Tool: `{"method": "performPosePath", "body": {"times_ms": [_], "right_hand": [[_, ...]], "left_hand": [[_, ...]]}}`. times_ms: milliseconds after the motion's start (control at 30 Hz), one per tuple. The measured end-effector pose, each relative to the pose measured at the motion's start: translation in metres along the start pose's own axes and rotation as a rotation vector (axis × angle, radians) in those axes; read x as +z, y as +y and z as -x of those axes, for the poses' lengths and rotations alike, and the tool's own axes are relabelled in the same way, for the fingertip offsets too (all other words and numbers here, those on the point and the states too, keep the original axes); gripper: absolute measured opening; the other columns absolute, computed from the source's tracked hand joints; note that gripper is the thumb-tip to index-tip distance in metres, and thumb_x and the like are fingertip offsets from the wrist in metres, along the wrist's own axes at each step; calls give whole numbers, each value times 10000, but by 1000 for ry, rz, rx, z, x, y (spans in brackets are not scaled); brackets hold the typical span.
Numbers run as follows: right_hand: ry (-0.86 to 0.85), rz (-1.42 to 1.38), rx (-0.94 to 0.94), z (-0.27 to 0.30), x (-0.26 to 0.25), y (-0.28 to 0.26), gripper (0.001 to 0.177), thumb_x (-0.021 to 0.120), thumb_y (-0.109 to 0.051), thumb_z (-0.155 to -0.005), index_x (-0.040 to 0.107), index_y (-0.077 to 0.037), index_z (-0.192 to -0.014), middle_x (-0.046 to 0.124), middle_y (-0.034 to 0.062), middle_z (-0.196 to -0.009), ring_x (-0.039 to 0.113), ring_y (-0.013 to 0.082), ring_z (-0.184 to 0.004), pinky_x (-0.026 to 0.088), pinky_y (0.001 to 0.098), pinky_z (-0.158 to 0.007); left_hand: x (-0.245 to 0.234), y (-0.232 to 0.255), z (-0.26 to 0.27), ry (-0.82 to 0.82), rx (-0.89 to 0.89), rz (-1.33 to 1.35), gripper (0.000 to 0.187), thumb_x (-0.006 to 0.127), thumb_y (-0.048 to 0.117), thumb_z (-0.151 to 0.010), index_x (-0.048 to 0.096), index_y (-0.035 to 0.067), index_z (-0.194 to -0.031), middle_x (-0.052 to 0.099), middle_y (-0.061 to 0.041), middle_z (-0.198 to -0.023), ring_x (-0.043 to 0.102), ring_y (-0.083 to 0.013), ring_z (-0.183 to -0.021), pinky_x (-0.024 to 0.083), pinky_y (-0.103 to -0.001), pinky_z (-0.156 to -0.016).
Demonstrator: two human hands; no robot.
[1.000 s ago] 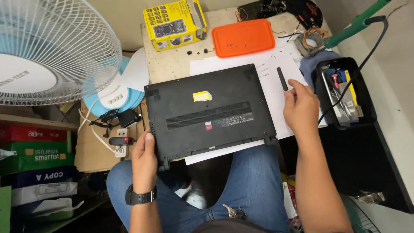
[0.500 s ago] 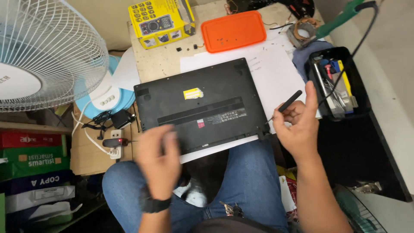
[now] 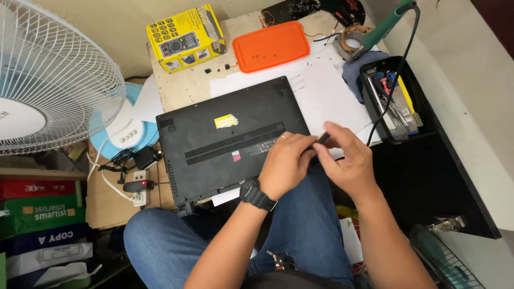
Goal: The person uses a screwdriver to remove screws from the bottom of a laptop. They repeatedly lift and flip the laptop to access different screws and continue unscrewing the casing.
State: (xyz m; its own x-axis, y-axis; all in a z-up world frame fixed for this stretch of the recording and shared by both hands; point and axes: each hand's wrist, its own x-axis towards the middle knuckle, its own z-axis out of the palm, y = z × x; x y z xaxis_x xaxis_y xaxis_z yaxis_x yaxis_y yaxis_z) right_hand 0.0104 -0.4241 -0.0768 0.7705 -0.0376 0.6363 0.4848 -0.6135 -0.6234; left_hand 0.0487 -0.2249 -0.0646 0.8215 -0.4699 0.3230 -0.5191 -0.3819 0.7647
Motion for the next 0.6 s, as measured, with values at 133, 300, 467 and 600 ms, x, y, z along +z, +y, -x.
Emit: {"method": "performPosePath", "body": {"times_ms": [133,300,467,600], "right_hand": [[18,-137,-50,-33,-16,-39,307,937,39,-959,882,-21,-1255,804,165,-1122,834,338,-909,708,453,-773],[-87,-172,-33,-53,-23,-57,183,836,72,-1044,906,-33,-1177,851,124,-1051,841,329,-898,678,447,-826],[31,-180,-20,-44,-19,-47,205,938,3,-986,908,-25,-1187,801,143,-1056,792,261,-879,657,412,-823],[-12,-331,28,-51,-21,-60,135,810,105,-1046,886,31,-1130,850,180,-999,808,243,-869,659,422,-828]], "left_hand": [[2,4,-3,18,14,35,154,806,126,-1044,838,84,-1189,834,-150,-1016,780,-431,-1066,648,-534,-929],[10,-6,0,48,-10,-63,67,810,192,-1042,846,164,-1091,840,-59,-947,799,-342,-1031,661,-460,-894],[14,-1,0,75,-9,-98,44,817,182,-1044,845,150,-1055,822,-47,-894,791,-304,-987,655,-408,-872],[12,2,0,72,-22,-115,86,835,221,-1021,797,145,-1026,780,-67,-874,776,-326,-1000,651,-442,-868]]}}
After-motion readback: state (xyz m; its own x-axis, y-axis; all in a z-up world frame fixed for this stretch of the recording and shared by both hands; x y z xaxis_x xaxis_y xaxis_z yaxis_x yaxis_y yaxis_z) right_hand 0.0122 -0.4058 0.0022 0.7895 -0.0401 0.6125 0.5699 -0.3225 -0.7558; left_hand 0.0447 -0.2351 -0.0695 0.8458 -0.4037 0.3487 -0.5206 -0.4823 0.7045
